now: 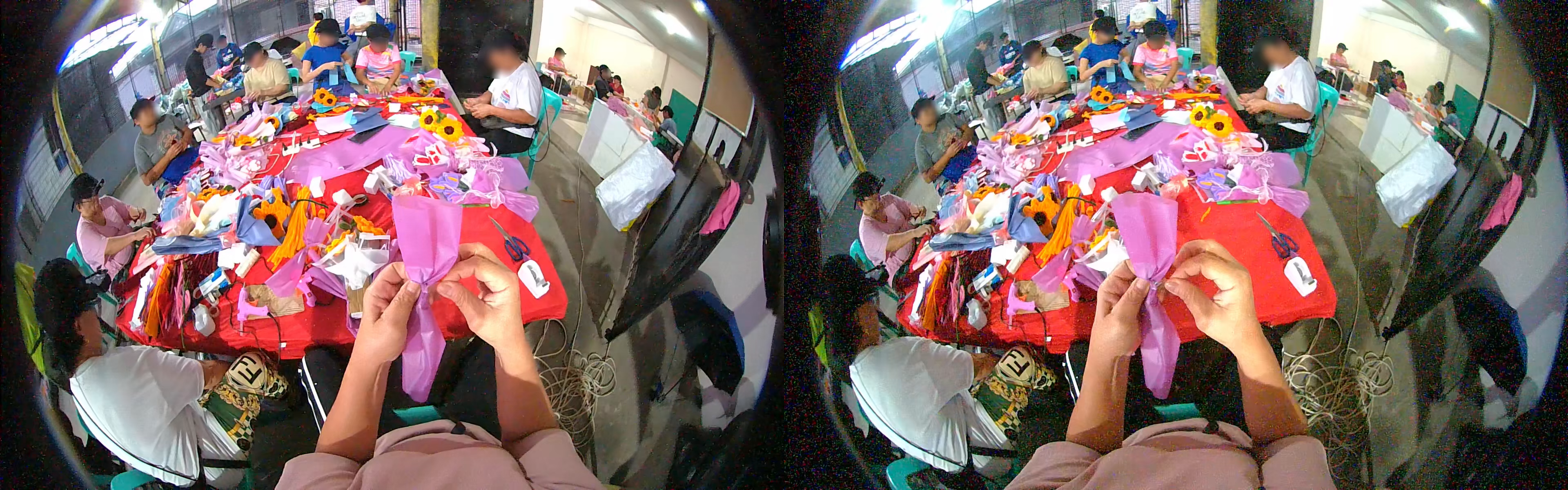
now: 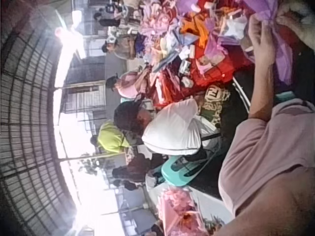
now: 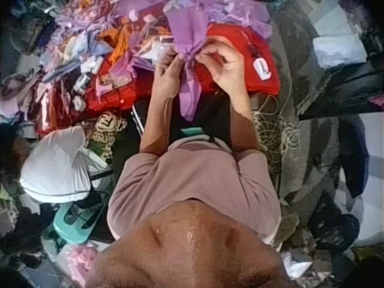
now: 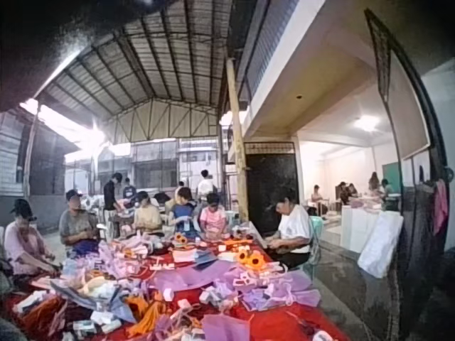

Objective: The person folds purple and white tissue paper into layers and secures them with adhesive tape to assemble a small decorative bouquet.

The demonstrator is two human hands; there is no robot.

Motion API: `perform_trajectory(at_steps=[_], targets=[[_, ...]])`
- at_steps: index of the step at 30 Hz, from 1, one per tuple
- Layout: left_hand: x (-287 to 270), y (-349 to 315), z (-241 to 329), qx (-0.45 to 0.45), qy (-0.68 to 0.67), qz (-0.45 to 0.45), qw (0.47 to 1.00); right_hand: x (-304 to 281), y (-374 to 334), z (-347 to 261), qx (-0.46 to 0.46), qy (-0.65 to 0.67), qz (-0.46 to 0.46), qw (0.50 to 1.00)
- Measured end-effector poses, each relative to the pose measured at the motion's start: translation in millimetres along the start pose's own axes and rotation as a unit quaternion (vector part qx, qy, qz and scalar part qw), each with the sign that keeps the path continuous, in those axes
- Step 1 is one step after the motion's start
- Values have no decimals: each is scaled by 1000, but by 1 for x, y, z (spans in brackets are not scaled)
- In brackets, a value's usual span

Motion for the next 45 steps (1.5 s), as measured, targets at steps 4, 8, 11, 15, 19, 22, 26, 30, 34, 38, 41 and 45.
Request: perform_trajectory(at_steps=[4, 8, 11, 15, 19, 22, 26, 30, 34, 38, 41, 45], targets=[[3, 1, 4, -7, -10, -37, 999, 0, 4, -1, 21, 26, 3, 999], [0, 2, 1, -8, -3, -48, 999, 1, 0, 8, 46, 54, 6, 997], [-2, 2, 1, -14, 5, -57, 998, 2, -3, 13, 69, 77, 5, 995], [-1, 1, 2, -15, -10, -59, 998, 3, -8, 18, 102, 131, 4, 986], [-9, 3, -3, -7, -23, -69, 997, 4, -10, 17, 109, 131, -3, 985], [-6, 7, -1, -3, -55, -58, 997, 3, -9, 16, 105, 102, -16, 989], [-3, 10, 0, -50, -132, -53, 989, 3, -8, 11, 118, 127, -36, 984], [-16, 8, -10, -77, -136, -44, 987, 6, -8, 15, 160, 138, -38, 977], [-17, 6, -12, -125, -134, -34, 983, 3, -6, 19, 162, 113, -34, 980], [-12, 5, -16, -130, -115, -35, 984, -3, -2, 12, 180, 126, -18, 975], [-11, 0, -14, -116, -112, -30, 987, -5, -1, 16, 200, 33, -68, 977], [-10, -2, -8, -102, -101, -6, 990, 4, -5, 16, 210, 113, 12, 971]])
Point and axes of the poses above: each hand's wrist, its own y-axis towards the middle knuckle, its own x-axis out of the palm, z = x × y, the point moved 3 cm from there along y, towards the middle knuckle, and after that the axes turned 5 degrees about -y, right-handed, at the moved point
